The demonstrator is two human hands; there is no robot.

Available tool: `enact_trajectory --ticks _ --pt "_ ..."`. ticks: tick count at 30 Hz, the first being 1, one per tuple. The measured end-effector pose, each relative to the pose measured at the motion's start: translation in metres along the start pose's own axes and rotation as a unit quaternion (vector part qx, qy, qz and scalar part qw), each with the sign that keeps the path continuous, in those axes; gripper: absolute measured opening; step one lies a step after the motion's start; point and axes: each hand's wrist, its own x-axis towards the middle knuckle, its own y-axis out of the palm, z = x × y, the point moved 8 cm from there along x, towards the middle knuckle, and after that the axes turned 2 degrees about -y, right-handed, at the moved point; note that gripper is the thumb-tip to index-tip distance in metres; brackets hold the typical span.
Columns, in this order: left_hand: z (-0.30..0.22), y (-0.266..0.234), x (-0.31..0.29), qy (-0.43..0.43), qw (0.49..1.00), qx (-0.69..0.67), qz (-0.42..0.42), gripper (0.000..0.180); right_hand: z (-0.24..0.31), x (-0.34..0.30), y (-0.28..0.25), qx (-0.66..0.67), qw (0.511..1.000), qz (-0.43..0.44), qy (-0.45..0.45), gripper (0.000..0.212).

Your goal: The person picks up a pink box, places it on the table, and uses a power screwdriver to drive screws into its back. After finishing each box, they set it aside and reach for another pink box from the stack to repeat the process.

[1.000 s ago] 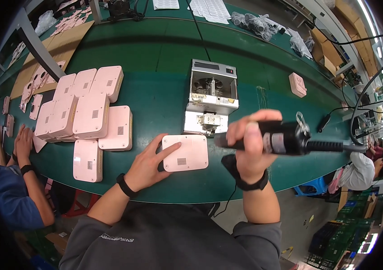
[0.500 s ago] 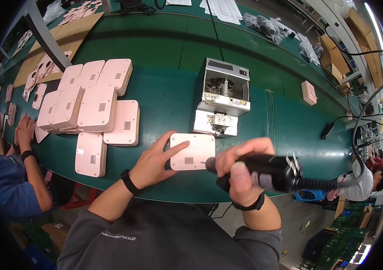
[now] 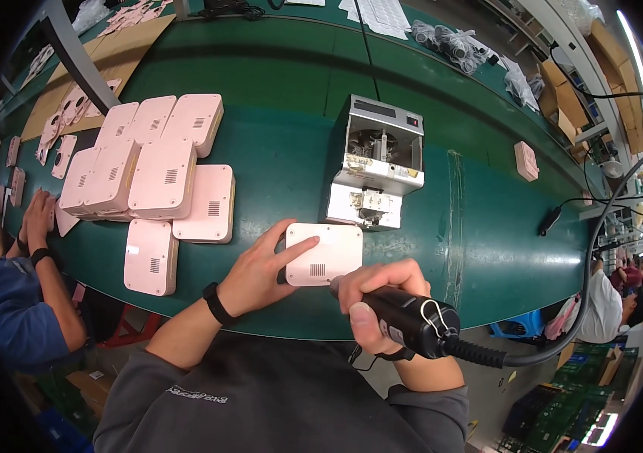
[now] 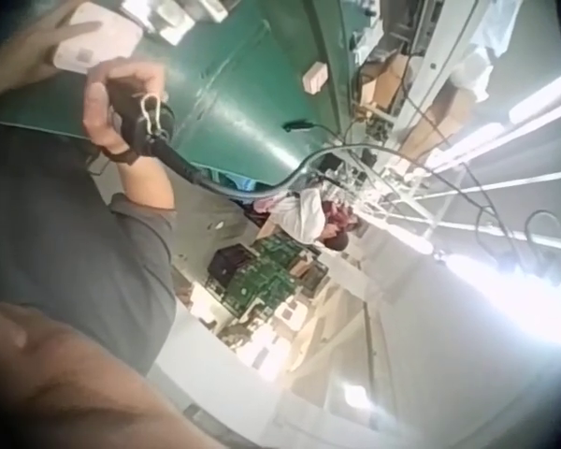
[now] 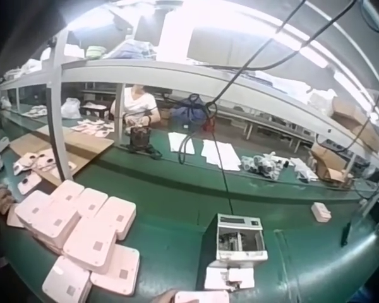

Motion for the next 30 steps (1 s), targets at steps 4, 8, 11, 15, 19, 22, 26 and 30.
enact_trajectory --ticks 4,8,11,15,19,22,26,30 --pt "0.0 0.0 0.0 -0.001 1.0 -0.003 0.001 0.088 0.0 0.0 0.001 -0.003 1.0 0.006 0.0 0.037" --pt "0.001 0.0 0.001 -0.012 1.0 -0.003 0.013 0.087 -0.001 0.009 0.005 -0.043 0.998 0.043 0.016 0.035" --pt "0.003 0.003 0.0 -0.028 0.999 -0.012 0.028 0.085 0.017 0.034 -0.014 0.013 0.996 -0.058 -0.059 0.027" --pt "-0.001 -0.001 -0.001 -0.018 1.0 0.0 0.014 0.083 0.024 0.067 -0.045 -0.034 0.986 -0.115 -0.119 0.019" --pt "-0.004 -0.003 0.0 -0.014 1.0 0.006 0.011 0.081 0.02 0.079 -0.059 -0.101 0.976 -0.154 -0.117 0.015" --pt "-0.001 -0.001 -0.001 -0.01 1.0 0.016 -0.002 0.08 0.009 0.075 -0.052 -0.068 0.988 -0.125 -0.052 0.017" --pt "0.001 -0.002 0.0 -0.005 1.0 0.014 -0.005 0.079 0.018 0.043 -0.009 0.017 0.997 -0.071 -0.04 0.023" --pt "0.0 -0.006 0.002 -0.011 1.0 -0.014 -0.01 0.081 0.025 0.026 0.034 0.053 0.998 0.015 -0.007 0.035"
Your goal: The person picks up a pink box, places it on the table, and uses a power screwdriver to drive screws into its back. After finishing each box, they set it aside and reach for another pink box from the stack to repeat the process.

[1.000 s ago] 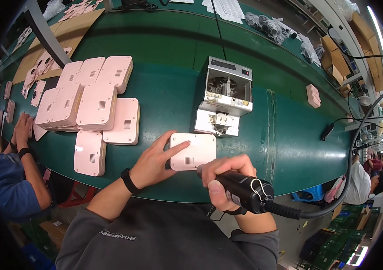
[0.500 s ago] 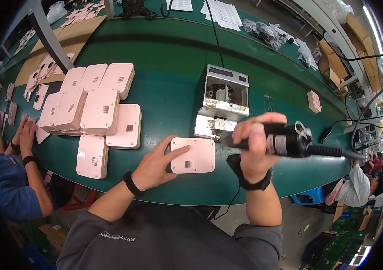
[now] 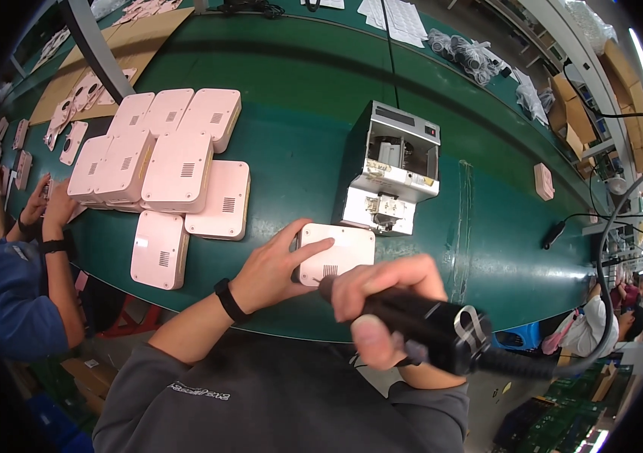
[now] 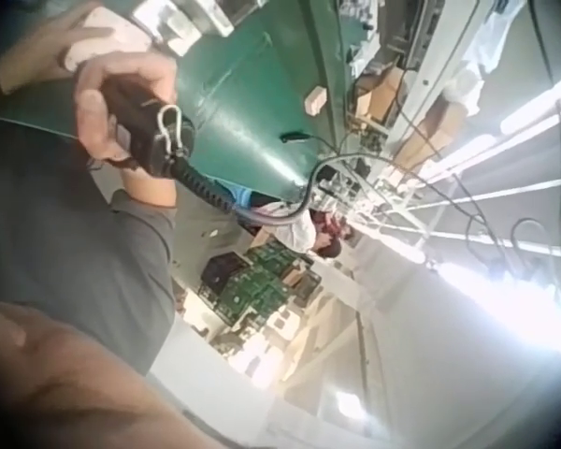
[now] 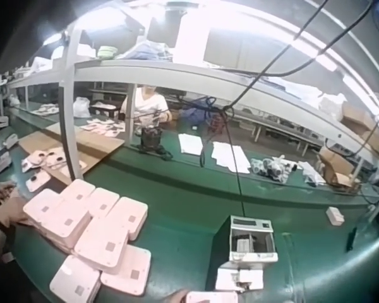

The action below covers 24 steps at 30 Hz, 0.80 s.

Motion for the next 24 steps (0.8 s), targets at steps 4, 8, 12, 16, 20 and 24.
enact_trajectory --ticks 4,8,12,16,20,24 --pt "0.0 0.0 -0.001 0.018 1.0 -0.002 -0.016 0.078 -0.007 -0.005 0.014 -0.019 0.999 0.038 0.023 0.039" --pt "0.004 0.004 -0.004 0.025 0.999 0.0 -0.027 0.074 -0.017 -0.006 0.02 -0.047 0.996 0.064 0.036 0.04" --pt "0.005 0.007 -0.005 0.019 0.999 0.015 -0.039 0.073 -0.027 -0.011 0.023 -0.063 0.994 0.073 0.053 0.04" --pt "0.005 0.005 -0.006 0.018 0.999 0.004 -0.041 0.074 -0.031 -0.012 0.023 -0.059 0.995 0.068 0.049 0.04" --pt "0.009 0.007 -0.007 0.019 0.999 0.011 -0.05 0.073 -0.035 -0.011 0.024 -0.053 0.995 0.071 0.036 0.04" --pt "0.009 0.004 -0.007 0.032 0.997 0.012 -0.066 0.074 -0.03 -0.008 0.029 -0.048 0.996 0.071 0.013 0.038"
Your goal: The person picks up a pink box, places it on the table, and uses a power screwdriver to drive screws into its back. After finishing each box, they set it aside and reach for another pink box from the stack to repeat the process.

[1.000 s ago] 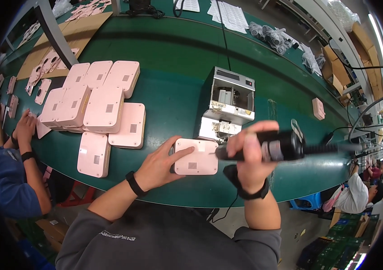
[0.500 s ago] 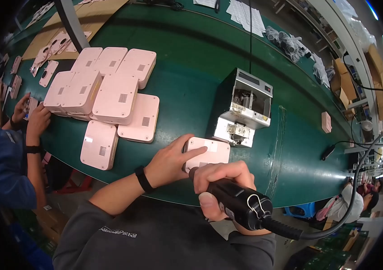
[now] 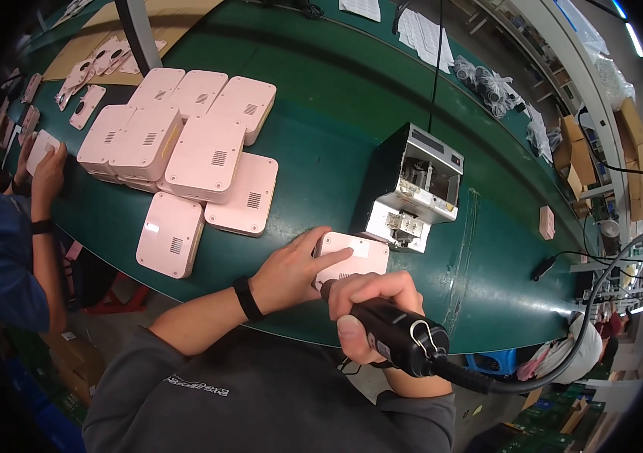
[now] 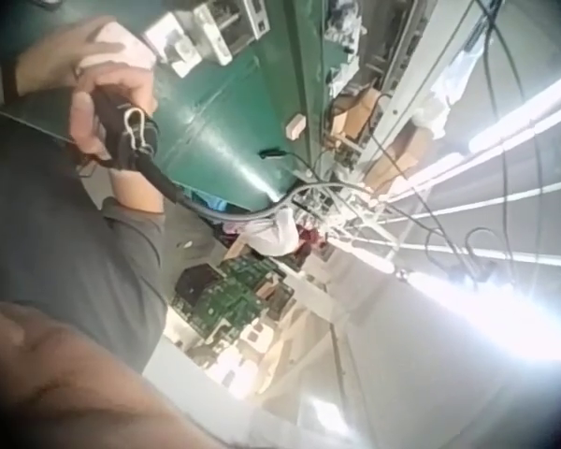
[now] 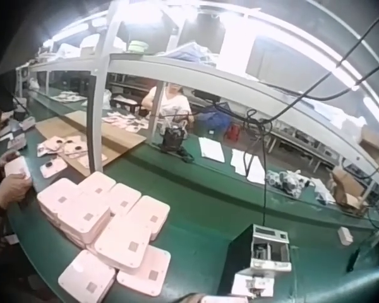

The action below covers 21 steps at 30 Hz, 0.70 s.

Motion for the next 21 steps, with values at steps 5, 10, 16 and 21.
enact_trajectory --ticks 5,10,16,21 --pt "-0.006 -0.023 -0.017 -0.058 0.995 -0.075 0.04 0.074 0.04 0.004 -0.037 0.108 0.986 -0.091 -0.087 0.029" --pt "0.021 -0.007 -0.083 -0.297 0.802 -0.505 0.114 0.056 0.051 -0.035 -0.11 0.036 0.963 -0.224 -0.143 0.027" --pt "0.018 0.008 -0.078 -0.454 0.559 -0.686 0.105 0.063 0.018 -0.086 -0.154 -0.06 0.943 -0.32 -0.072 0.025" --pt "0.04 0.016 0.007 -0.324 0.619 -0.716 0.0 0.068 -0.004 -0.093 -0.153 -0.128 0.934 -0.331 -0.028 0.018"
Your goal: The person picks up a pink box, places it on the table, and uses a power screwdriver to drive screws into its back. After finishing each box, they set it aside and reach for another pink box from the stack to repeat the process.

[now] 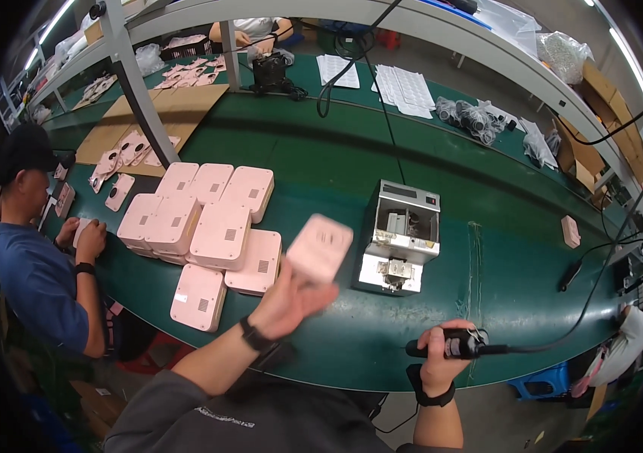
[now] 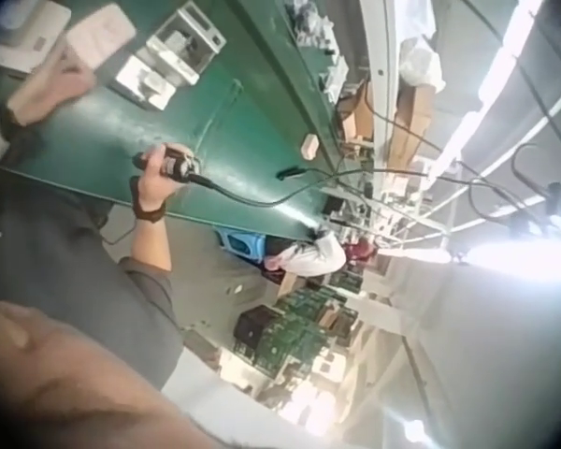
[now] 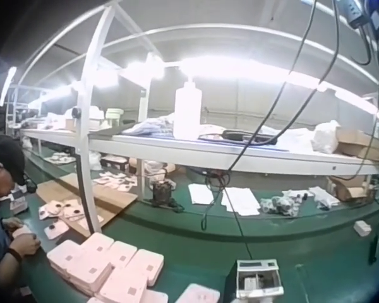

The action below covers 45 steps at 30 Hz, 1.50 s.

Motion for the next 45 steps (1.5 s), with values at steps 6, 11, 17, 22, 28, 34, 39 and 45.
enact_trajectory --ticks 6,11,17,22,28,34,39,45 --pt "-0.027 0.006 0.024 0.241 0.924 0.284 -0.088 0.059 -0.004 0.003 0.001 -0.008 1.0 0.027 -0.001 0.018" --pt "-0.063 0.021 -0.107 0.362 0.623 0.669 -0.183 0.061 -0.012 0.003 -0.02 0.051 0.998 -0.037 0.009 0.017" --pt "-0.097 -0.045 -0.203 0.23 0.33 0.773 -0.491 0.085 -0.024 0.021 -0.033 0.083 0.991 -0.086 0.053 0.015" --pt "-0.081 -0.073 -0.218 0.197 0.443 0.755 -0.441 0.094 -0.022 0.027 -0.027 0.058 0.995 -0.049 0.056 0.014" --pt "-0.045 -0.035 -0.196 0.189 0.502 0.821 -0.193 0.096 -0.018 0.023 -0.025 0.041 0.996 -0.059 0.044 0.015" --pt "0.003 0.015 -0.122 0.208 0.588 0.781 0.006 0.082 -0.011 0.033 -0.009 0.052 0.997 -0.026 0.055 0.016" --pt "0.028 0.051 -0.06 0.193 0.637 0.737 0.117 0.075 0.027 0.059 0.044 0.098 0.994 0.043 -0.001 0.013" --pt "0.032 0.065 -0.034 0.23 0.635 0.731 0.095 0.075 0.037 0.092 0.076 0.099 0.992 0.049 -0.058 0.009"
